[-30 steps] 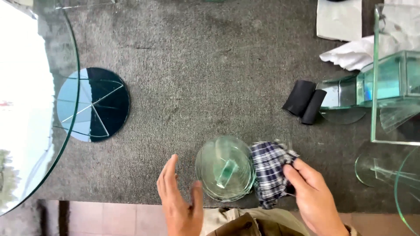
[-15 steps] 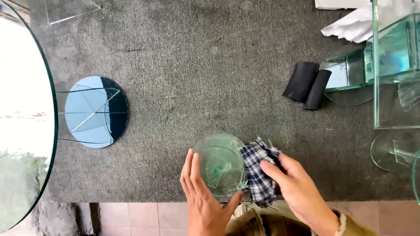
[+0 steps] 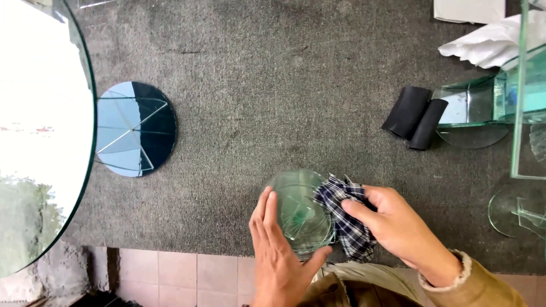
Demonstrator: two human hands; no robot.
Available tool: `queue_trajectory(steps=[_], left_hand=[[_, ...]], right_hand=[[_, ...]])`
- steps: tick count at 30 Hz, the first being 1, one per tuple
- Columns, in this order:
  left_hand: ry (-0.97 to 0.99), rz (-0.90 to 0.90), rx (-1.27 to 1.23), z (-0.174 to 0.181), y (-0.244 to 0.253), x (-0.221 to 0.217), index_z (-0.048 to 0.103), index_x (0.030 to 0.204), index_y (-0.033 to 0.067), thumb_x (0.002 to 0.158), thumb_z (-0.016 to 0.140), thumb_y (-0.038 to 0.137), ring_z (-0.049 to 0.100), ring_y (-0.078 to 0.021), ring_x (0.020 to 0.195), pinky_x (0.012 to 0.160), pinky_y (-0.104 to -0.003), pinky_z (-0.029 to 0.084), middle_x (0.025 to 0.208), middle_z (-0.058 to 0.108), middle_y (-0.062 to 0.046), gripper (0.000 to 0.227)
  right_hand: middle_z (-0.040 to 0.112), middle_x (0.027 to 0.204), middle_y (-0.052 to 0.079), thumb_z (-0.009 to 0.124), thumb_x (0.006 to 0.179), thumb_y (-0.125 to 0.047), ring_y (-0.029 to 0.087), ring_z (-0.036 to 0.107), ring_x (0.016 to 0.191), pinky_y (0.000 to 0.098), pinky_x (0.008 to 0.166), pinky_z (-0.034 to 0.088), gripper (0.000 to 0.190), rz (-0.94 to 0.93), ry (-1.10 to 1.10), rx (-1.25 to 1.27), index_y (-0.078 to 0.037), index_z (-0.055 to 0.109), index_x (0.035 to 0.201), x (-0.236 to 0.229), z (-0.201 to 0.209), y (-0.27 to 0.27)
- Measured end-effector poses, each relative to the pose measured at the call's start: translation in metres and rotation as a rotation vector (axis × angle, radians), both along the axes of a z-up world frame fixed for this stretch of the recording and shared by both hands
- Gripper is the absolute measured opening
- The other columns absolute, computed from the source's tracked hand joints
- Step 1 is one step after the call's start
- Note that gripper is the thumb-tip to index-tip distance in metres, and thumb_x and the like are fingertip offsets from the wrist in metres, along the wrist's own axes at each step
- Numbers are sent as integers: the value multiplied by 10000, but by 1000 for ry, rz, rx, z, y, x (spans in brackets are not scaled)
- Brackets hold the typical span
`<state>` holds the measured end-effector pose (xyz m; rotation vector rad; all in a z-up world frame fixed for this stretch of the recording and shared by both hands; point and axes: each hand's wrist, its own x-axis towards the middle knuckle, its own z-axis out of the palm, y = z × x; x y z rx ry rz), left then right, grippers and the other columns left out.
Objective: Cleaning various glass plates and a glass table using cleaning spray and cloths.
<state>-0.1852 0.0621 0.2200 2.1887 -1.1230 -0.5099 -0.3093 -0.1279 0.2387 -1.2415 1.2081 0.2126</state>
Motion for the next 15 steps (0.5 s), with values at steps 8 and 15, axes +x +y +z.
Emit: queue_trajectory(steps=[8, 15], left_hand=[[1, -37, 53, -2, 0, 3, 117, 1713, 24, 714, 1120, 416, 274, -386, 1647, 1342, -586, 243, 1791, 250, -213, 1468], [-142, -57, 186, -4, 0, 2, 234, 1710, 100, 648, 1118, 520, 250, -409, 1635, 1291, -628, 229, 1774, 275, -176, 1444]], right_hand=[[889, 1009, 174, 728, 1026, -46, 250, 756, 900, 391, 837, 563, 244, -208, 19, 168, 127, 889, 1088, -11, 4, 0], [826, 1067, 169, 671, 1071, -104, 276, 735, 899, 376, 807, 588, 230, -352, 47, 14, 44, 769, 1217, 15, 21, -5]])
